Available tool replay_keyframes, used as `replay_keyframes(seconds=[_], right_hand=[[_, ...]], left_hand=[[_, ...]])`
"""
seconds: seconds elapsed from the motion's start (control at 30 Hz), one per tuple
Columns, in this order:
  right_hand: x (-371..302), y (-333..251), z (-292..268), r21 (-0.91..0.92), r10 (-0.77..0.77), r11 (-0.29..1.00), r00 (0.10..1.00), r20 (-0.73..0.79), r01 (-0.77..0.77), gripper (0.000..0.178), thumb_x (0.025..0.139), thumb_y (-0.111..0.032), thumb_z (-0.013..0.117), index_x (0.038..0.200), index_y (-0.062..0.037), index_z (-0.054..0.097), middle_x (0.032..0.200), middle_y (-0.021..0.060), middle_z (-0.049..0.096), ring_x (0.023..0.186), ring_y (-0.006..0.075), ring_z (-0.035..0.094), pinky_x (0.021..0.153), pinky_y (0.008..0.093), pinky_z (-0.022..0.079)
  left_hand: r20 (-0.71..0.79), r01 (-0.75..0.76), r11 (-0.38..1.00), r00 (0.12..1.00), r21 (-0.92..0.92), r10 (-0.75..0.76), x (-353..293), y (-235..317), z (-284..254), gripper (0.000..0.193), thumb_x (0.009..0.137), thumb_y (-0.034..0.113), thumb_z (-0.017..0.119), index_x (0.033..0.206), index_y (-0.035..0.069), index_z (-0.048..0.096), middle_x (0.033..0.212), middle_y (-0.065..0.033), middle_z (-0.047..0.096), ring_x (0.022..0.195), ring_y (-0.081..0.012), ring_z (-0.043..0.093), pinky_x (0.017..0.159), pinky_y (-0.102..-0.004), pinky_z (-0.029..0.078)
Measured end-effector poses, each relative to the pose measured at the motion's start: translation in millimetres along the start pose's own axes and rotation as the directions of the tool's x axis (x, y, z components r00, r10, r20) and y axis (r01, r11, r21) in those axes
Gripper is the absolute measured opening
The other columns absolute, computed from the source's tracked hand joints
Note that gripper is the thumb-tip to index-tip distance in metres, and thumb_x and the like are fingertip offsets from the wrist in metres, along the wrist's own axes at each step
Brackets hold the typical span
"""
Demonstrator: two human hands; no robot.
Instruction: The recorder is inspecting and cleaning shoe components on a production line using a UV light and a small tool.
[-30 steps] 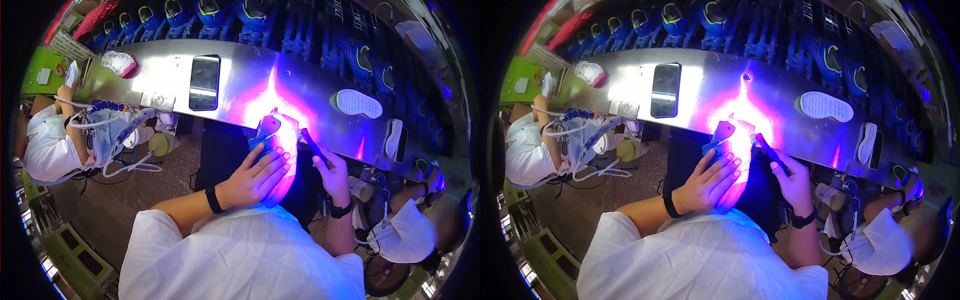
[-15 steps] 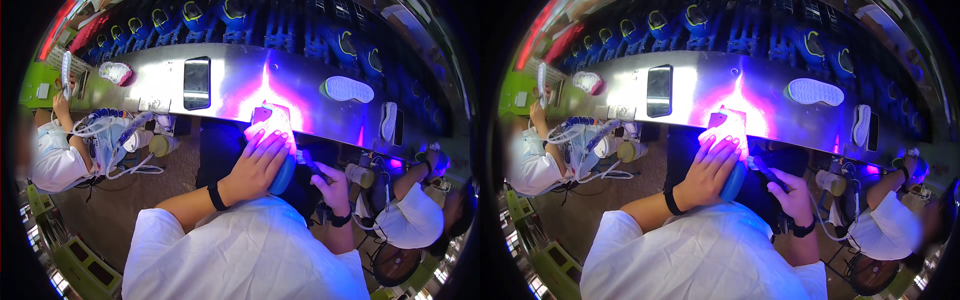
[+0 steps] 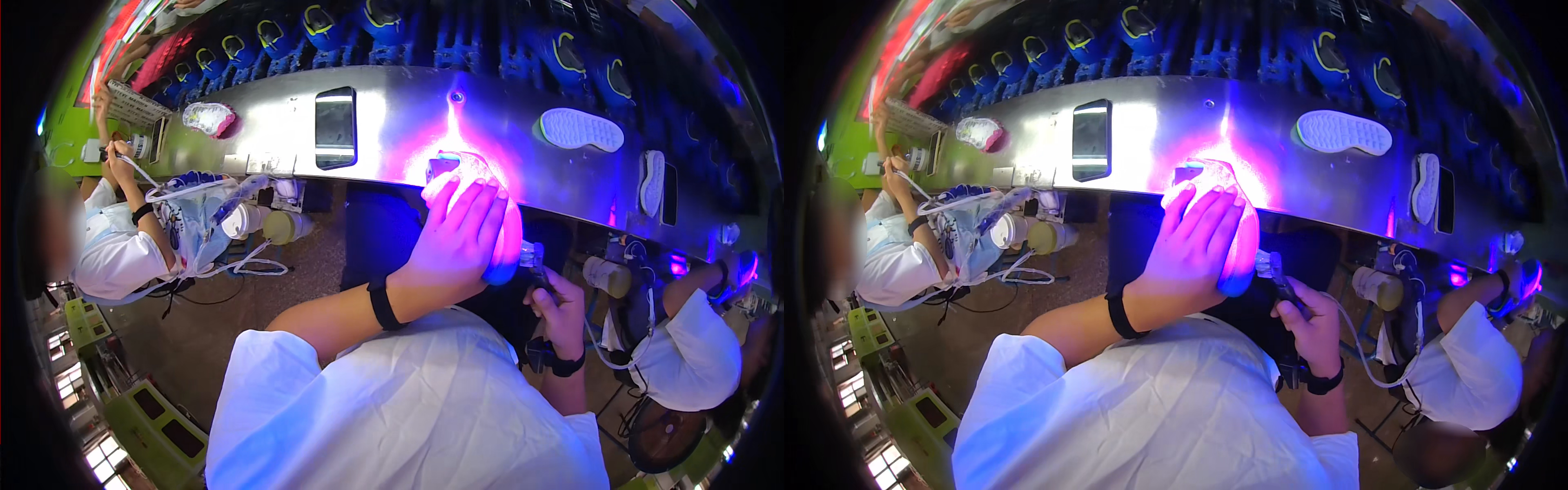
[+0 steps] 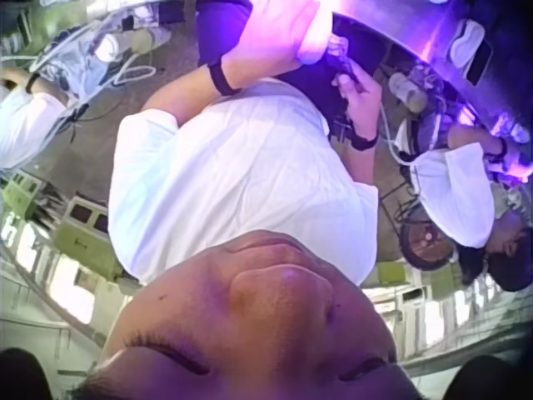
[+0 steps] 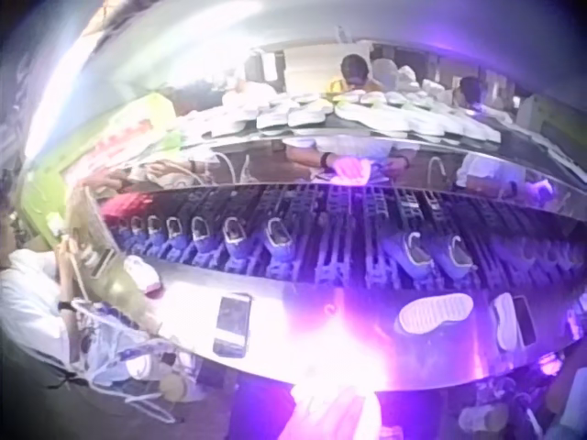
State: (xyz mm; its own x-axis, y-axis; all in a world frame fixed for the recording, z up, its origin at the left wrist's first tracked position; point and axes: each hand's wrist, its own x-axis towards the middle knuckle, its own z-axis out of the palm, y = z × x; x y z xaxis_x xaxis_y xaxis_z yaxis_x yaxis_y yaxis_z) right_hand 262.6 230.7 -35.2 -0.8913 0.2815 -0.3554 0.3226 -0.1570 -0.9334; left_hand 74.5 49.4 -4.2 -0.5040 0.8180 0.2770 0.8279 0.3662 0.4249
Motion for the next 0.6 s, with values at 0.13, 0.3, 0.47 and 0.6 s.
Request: replay_keyframes(seconds=[0.13, 0.3, 0.47, 0.6], right_hand=[[-12.3, -0.3, 2.3, 0.075, -0.054, 0.996, 0.998, -0.041, 0.057, 0.044, 0.095, -0.016, 0.073, 0.133, 0.0027, 0.064, 0.084, 0.0039, 0.069, 0.065, 0.0044, 0.053, 0.059, 0.0217, 0.042], [-18.8, -16.9, 6.2, -0.152, -0.113, 0.985, 0.973, -0.202, 0.083, 0.041, 0.093, -0.011, 0.074, 0.131, 0.0019, 0.065, 0.086, 0.0038, 0.069, 0.071, 0.0078, 0.058, 0.065, 0.0235, 0.046], [-13.6, -40.4, -4.5, -0.499, -0.259, 0.862, 0.923, -0.283, 0.089, 0.04, 0.089, -0.005, 0.075, 0.128, -0.0028, 0.068, 0.088, 0.0061, 0.069, 0.077, 0.0128, 0.061, 0.073, 0.0269, 0.049], [0.7, -78.3, -7.1, -0.639, -0.35, 0.757, 0.909, -0.226, 0.133, 0.041, 0.086, -0.004, 0.075, 0.127, -0.0051, 0.069, 0.088, 0.0082, 0.068, 0.076, 0.0174, 0.061, 0.074, 0.0302, 0.049]], left_hand=[[-0.033, 0.036, 0.998, 0.999, 0.049, -0.035, 17.2, 5.2, 0.0, 0.077, 0.068, 0.025, 0.08, 0.134, -0.005, 0.055, 0.135, -0.0214, 0.059, 0.129, -0.0346, 0.056, 0.116, -0.0568, 0.031], [-0.102, 0.056, 0.997, 0.994, 0.055, -0.05, 37.5, 8.8, 5.9, 0.078, 0.065, 0.034, 0.084, 0.129, -0.004, 0.059, 0.127, -0.0188, 0.064, 0.123, -0.0318, 0.06, 0.113, -0.0558, 0.034], [-0.109, 0.072, 0.997, 0.992, 0.011, -0.07, 51.9, 5.6, 9.6, 0.081, 0.064, 0.038, 0.086, 0.129, -0.004, 0.06, 0.128, -0.0194, 0.065, 0.122, -0.0324, 0.061, 0.113, -0.0543, 0.034], [-0.138, 0.077, 0.994, 0.987, -0.072, -0.086, 62.0, -2.2, 9.0, 0.082, 0.064, 0.039, 0.086, 0.127, -0.006, 0.06, 0.126, -0.0206, 0.065, 0.121, -0.0324, 0.061, 0.112, -0.055, 0.035]])
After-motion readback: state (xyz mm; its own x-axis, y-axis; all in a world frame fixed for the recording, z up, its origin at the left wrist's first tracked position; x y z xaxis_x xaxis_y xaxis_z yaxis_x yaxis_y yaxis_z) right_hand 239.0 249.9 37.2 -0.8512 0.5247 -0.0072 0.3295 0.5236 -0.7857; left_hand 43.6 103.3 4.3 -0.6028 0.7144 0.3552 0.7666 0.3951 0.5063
